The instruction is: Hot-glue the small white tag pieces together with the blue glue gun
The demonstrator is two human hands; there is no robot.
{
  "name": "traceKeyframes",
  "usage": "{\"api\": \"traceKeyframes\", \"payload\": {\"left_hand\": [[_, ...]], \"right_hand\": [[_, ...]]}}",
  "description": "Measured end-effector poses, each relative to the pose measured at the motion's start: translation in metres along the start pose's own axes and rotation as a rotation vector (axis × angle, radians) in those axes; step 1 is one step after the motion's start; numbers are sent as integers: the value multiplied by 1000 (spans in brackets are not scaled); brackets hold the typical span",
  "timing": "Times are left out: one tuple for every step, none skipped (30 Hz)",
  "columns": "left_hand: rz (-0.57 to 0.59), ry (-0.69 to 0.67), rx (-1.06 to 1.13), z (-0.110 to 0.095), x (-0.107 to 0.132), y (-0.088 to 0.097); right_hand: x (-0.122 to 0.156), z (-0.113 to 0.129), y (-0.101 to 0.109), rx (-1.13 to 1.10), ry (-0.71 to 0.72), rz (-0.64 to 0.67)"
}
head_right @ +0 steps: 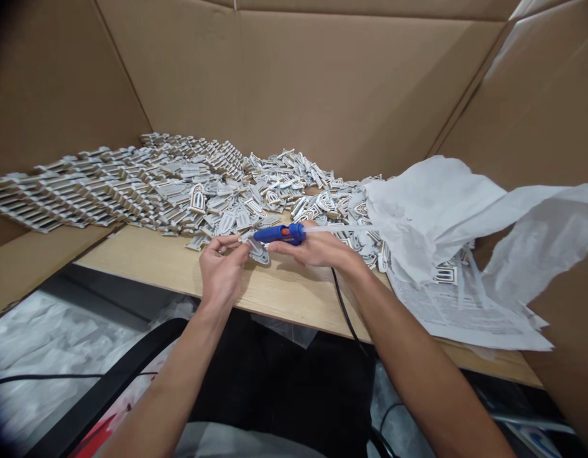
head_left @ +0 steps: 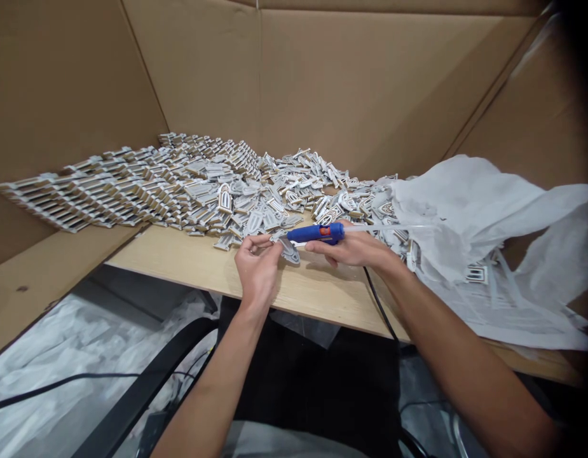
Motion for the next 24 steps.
{"api": "traceKeyframes", "payload": {"left_hand": [[0,2,1,0,0,0],[-1,2,4,0,0,0],[-4,1,7,0,0,0],[-8,1,8,0,0,0],[-11,3,7,0,-1,0],[-12,6,6,1,-1,1],[-13,9,2,1,-1,1],[-13,10,-4,1,-1,1],[-13,9,-11,2,-1,2],[-13,5,-18,2,-1,2],[-15,0,-26,3,-1,2],[-16,-6,-36,4,-2,3],[-17,-11,-45,4,-2,3],[-18,-18,-55,5,-3,4],[-17,-25,-64,6,-4,4],[-15,-32,-72,6,-4,5],[-10,-37,-79,6,-5,5],[-7,-38,-84,6,-5,6],[-8,-35,-87,6,-5,6],[-12,-31,-92,5,-5,7],[-17,-26,-97,5,-5,7],[-18,-20,-100,4,-5,7],[-16,-15,-100,4,-4,6],[-15,-11,-98,3,-3,6]], "right_hand": [[0,1,0,-12,11,-6],[0,2,0,-24,19,-8],[0,3,0,-35,27,-6],[0,5,0,-45,40,-1],[1,7,0,-53,58,5],[1,9,-1,-58,81,6],[2,11,-1,-59,105,5],[2,13,-1,-54,126,-2],[2,15,-2,-42,148,-10],[2,16,-3,-23,173,-14],[2,18,-5,-2,205,-11],[1,20,-7,20,237,-6],[1,21,-9,37,264,1],[0,22,-11,47,281,5],[0,22,-12,50,287,9],[0,21,-13,49,284,12],[0,20,-14,48,281,13],[0,20,-15,50,284,12],[0,19,-16,55,300,0],[0,19,-16,64,328,-36],[1,20,-16,72,364,-99],[1,21,-14,77,398,-190],[2,22,-12,80,419,-304],[4,23,-9,80,421,-432]]}}
Point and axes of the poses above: each hand's wrist, its own x-axis away from the middle knuckle, its own y-axis out of the back of the hand, z = x × y, the point moved 3 cm from there along -x, towards the middle knuckle, and after that the axes turned 4 degrees about z, right-handed, at the moved point
